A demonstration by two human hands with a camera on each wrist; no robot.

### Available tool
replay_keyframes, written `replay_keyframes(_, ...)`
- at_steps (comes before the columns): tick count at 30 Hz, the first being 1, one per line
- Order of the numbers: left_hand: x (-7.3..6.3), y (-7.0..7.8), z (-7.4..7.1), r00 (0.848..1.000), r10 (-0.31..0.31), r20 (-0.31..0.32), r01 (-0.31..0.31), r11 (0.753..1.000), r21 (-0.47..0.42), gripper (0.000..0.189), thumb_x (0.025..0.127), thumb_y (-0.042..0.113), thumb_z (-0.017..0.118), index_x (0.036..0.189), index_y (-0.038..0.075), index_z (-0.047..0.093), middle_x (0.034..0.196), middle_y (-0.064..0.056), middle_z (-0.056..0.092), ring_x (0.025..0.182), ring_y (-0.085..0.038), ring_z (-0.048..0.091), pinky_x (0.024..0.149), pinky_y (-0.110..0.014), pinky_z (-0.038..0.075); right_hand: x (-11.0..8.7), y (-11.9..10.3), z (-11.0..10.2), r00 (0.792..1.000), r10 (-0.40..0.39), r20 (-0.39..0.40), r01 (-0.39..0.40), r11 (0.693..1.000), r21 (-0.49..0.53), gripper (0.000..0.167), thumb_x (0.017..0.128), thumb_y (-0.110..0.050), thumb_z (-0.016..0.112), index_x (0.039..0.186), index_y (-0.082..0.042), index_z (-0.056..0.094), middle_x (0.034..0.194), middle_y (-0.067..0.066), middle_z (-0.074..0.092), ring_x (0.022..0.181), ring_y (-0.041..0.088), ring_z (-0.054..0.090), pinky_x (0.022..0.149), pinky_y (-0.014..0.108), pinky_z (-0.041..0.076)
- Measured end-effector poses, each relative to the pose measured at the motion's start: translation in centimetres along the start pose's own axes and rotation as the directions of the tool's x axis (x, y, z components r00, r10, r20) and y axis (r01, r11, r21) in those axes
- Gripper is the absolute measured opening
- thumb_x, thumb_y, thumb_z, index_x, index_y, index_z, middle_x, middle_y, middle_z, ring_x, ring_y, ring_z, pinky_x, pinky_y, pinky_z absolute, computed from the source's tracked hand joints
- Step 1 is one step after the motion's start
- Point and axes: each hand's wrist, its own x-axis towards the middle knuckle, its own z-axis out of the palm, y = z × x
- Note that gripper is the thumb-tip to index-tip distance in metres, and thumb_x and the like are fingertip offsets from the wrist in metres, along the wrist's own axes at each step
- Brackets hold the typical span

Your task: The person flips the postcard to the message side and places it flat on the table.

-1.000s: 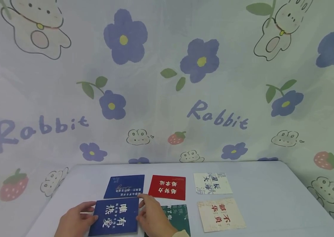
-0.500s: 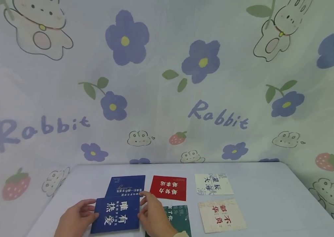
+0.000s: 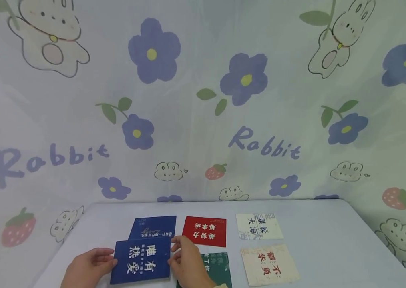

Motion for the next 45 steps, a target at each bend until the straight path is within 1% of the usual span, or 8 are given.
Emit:
replay_keyframes(4,0.1,-0.5,0.0,0.999,-0.025,0.038,0.026,1.000,-0.006,0.049,0.090,0.026,0.076,0.119,-0.011,0.062,0.089,-0.005,0.069,0.078,-0.019,0.064,0.074,-0.040,0.057,0.0,0.2,0.1,0.999,0.018,-0.027,-0.018,1.000,0.018,0.028,0.084,0.000,0.078,0.107,-0.010,0.064,0.089,-0.006,0.056,0.077,0.008,0.057,0.074,0.028,0.058)
replay_keyframes(9,-0.1,-0.7,-0.5,0.998,-0.013,0.064,0.012,1.000,0.012,0.054,0.087,0.031,0.078,0.117,-0.010,0.064,0.091,-0.008,0.070,0.079,-0.020,0.066,0.074,-0.041,0.058,0.1,0.2,0.1,1.000,0.004,-0.024,-0.003,0.999,0.035,0.021,0.084,0.000,0.077,0.098,-0.010,0.065,0.085,-0.007,0.057,0.074,0.008,0.056,0.070,0.026,0.055)
replay_keyframes(13,-0.3,-0.5,-0.8,0.997,0.003,0.072,-0.003,1.000,0.009,0.052,0.087,0.031,0.078,0.115,-0.011,0.064,0.089,-0.007,0.070,0.078,-0.021,0.067,0.074,-0.041,0.059,0.1,0.1,0.1,0.999,-0.015,-0.035,0.017,0.999,0.032,0.019,0.086,-0.002,0.077,0.097,-0.011,0.066,0.085,-0.008,0.057,0.074,0.006,0.057,0.070,0.025,0.055)
replay_keyframes(23,0.1,-0.3,-0.6,0.999,0.027,0.043,-0.025,0.999,-0.033,0.045,0.088,0.027,0.078,0.112,-0.009,0.066,0.087,-0.004,0.071,0.078,-0.020,0.069,0.073,-0.040,0.059,-0.2,0.6,-0.2,0.991,-0.108,-0.073,0.111,0.993,0.040,0.018,0.089,-0.001,0.073,0.100,-0.014,0.066,0.080,-0.012,0.060,0.070,0.003,0.055,0.068,0.018,0.052)
replay_keyframes(31,-0.1,0.0,-1.0,0.998,0.044,0.039,-0.045,0.999,0.013,0.044,0.089,0.029,0.077,0.110,-0.008,0.067,0.088,-0.006,0.071,0.078,-0.020,0.066,0.073,-0.042,0.058,-0.4,0.4,-0.3,0.992,-0.116,-0.055,0.119,0.991,0.063,0.016,0.091,-0.004,0.071,0.100,-0.016,0.066,0.082,-0.013,0.063,0.071,0.003,0.056,0.067,0.018,0.051)
replay_keyframes(35,-0.4,0.2,-1.1,0.998,0.062,0.014,-0.062,0.997,0.036,0.039,0.088,0.027,0.077,0.108,-0.006,0.068,0.087,-0.005,0.070,0.078,-0.019,0.065,0.074,-0.042,0.058,-0.4,0.5,-0.2,0.991,-0.120,-0.061,0.123,0.991,0.058,0.014,0.091,-0.005,0.071,0.099,-0.015,0.067,0.081,-0.013,0.063,0.071,0.002,0.057,0.068,0.018,0.052)
replay_keyframes(39,-0.5,0.5,-1.1,0.997,0.072,-0.009,-0.071,0.997,0.038,0.033,0.090,0.024,0.076,0.106,-0.004,0.069,0.086,-0.003,0.070,0.078,-0.018,0.063,0.076,-0.042,0.057,-0.4,0.4,-0.2,0.991,-0.114,-0.065,0.118,0.991,0.062,0.011,0.091,-0.006,0.071,0.097,-0.015,0.067,0.080,-0.013,0.064,0.069,0.003,0.057,0.067,0.018,0.052)
replay_keyframes(45,-0.6,0.4,-1.1,0.997,0.072,-0.006,-0.072,0.997,0.021,0.033,0.091,0.024,0.075,0.107,-0.004,0.068,0.087,-0.003,0.070,0.079,-0.018,0.063,0.077,-0.042,0.057,-0.5,0.5,-0.1,0.991,-0.114,-0.075,0.119,0.991,0.068,0.009,0.091,-0.007,0.071,0.096,-0.015,0.068,0.079,-0.011,0.065,0.067,0.004,0.059,0.067,0.018,0.053)
